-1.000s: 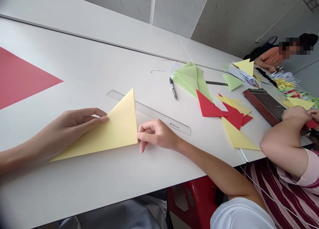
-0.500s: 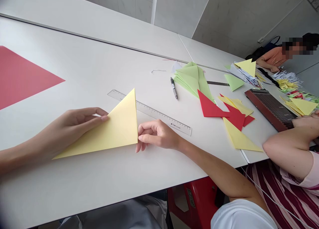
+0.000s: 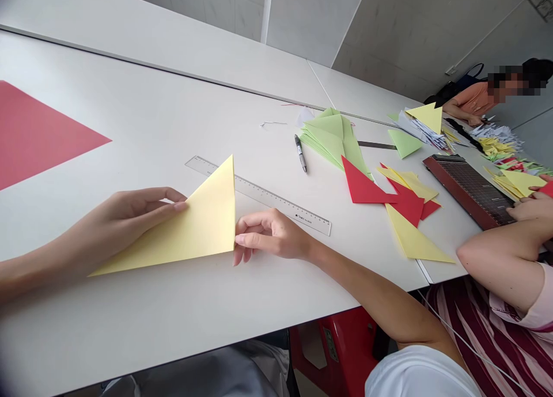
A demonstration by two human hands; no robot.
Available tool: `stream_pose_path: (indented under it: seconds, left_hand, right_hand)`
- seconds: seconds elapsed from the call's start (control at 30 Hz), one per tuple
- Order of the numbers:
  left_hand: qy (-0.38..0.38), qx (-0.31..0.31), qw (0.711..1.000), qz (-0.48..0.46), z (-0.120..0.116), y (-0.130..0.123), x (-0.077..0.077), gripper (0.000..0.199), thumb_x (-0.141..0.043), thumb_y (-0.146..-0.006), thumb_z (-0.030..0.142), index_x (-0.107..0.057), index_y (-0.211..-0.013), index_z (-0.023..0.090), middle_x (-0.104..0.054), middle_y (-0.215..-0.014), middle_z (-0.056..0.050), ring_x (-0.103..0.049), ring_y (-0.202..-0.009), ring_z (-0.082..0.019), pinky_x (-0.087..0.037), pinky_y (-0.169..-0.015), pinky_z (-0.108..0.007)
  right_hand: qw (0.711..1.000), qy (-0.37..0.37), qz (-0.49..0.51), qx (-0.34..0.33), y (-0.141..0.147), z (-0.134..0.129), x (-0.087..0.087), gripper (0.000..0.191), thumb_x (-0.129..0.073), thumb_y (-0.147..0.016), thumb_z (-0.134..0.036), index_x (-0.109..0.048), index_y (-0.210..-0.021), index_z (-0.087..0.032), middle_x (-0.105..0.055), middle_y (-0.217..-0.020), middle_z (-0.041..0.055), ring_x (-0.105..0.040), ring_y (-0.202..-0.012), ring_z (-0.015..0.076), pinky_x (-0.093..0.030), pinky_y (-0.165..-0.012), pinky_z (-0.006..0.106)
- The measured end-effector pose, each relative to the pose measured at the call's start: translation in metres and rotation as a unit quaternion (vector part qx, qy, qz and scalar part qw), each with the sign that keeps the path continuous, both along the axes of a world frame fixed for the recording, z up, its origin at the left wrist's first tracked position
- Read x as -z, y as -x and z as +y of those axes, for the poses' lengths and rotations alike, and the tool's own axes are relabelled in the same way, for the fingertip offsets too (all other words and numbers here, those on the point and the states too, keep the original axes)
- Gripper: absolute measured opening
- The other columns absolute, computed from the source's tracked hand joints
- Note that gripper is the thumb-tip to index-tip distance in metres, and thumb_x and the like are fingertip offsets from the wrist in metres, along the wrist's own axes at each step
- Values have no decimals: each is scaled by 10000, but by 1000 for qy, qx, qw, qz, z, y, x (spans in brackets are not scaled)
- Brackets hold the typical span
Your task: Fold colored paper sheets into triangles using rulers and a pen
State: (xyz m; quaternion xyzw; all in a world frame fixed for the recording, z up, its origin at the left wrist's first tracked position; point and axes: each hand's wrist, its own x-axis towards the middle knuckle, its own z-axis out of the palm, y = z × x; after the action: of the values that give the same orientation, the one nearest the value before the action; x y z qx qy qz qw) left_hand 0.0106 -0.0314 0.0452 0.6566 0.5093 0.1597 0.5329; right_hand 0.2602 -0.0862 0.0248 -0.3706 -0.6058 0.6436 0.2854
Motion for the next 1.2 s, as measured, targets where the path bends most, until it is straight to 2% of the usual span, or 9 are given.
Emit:
stream_pose_path:
  seconds: [0.13, 0.27, 0.33, 0.47, 0.6, 0.8, 0.93, 1.07, 1.2]
  left_hand:
    - [19, 28, 999, 26, 4, 1, 3, 576, -354, -924, 652, -687, -921, 182, -659, -712, 25, -612, -566, -105, -351, -429, -178]
    - [-2, -6, 1000, 3, -1, -1, -2, 502, -511, -825, 678, -666, -880, 204, -671, -679, 12, -603, -494, -124, -410, -376, -165]
    - [-6, -3, 1000, 9, -1, -1, -2, 501, -499, -827, 673, -664, -883, 204, -668, -666, 17, -605, -486, -125, -416, -373, -160]
    - [2, 53, 998, 43, 9, 5, 11, 609, -302, -911, 658, -688, -968, 190, -662, -696, 40, -625, -539, -106, -358, -402, -142]
    - [-11, 62, 998, 29, 16, 10, 22, 622, -363, -876, 701, -697, -989, 189, -676, -701, 46, -623, -512, -104, -375, -389, -144]
    - [0, 48, 999, 13, 11, 8, 16, 585, -405, -876, 691, -700, -981, 197, -673, -695, 54, -612, -506, -95, -380, -387, -148]
    - [-5, 52, 998, 23, 13, 8, 18, 642, -333, -878, 708, -674, -1000, 178, -656, -670, 77, -600, -490, -82, -349, -414, -172]
    - [5, 41, 999, 31, 16, 9, 21, 593, -441, -823, 732, -690, -971, 215, -668, -683, 59, -608, -495, -101, -380, -393, -173]
    - [15, 32, 999, 36, 12, 6, 13, 619, -438, -808, 754, -684, -942, 202, -664, -678, 34, -587, -484, -98, -362, -396, -193]
  right_hand:
    - [1000, -9, -7, -4, 0, 0, -1, 140, -546, -879, -244, -640, -819, -159, -700, -787, 43, -646, -735, 161, -525, -717, 315]
    - [1000, -12, -12, -2, 1, 0, -2, 144, -544, -877, -246, -638, -809, -160, -699, -780, 40, -646, -732, 160, -533, -717, 314]
    - [1000, -12, -16, -1, 1, 0, -2, 139, -552, -878, -245, -636, -805, -161, -699, -782, 37, -647, -735, 154, -537, -726, 309]
    - [1000, -17, -17, 2, 2, -1, -3, 140, -556, -880, -237, -638, -800, -158, -699, -783, 37, -646, -739, 148, -541, -732, 304]
    - [1000, -28, -7, -7, 1, -1, -3, 121, -556, -878, -220, -647, -835, -151, -698, -784, 41, -645, -733, 153, -542, -729, 315]
    - [999, -29, 1, -17, 0, 0, -3, 100, -561, -869, -199, -647, -885, -150, -697, -791, 40, -641, -743, 153, -542, -746, 324]
    - [999, -30, 6, -23, 0, 0, -3, 105, -558, -873, -204, -645, -897, -149, -697, -793, 39, -640, -745, 152, -544, -742, 323]
    - [999, -31, 4, -21, 0, 0, -3, 96, -577, -864, -200, -643, -901, -140, -699, -793, 42, -644, -742, 151, -545, -741, 320]
    - [999, -32, -8, -10, 1, -1, -3, 78, -578, -855, -179, -641, -884, -142, -698, -784, 34, -641, -731, 141, -544, -741, 313]
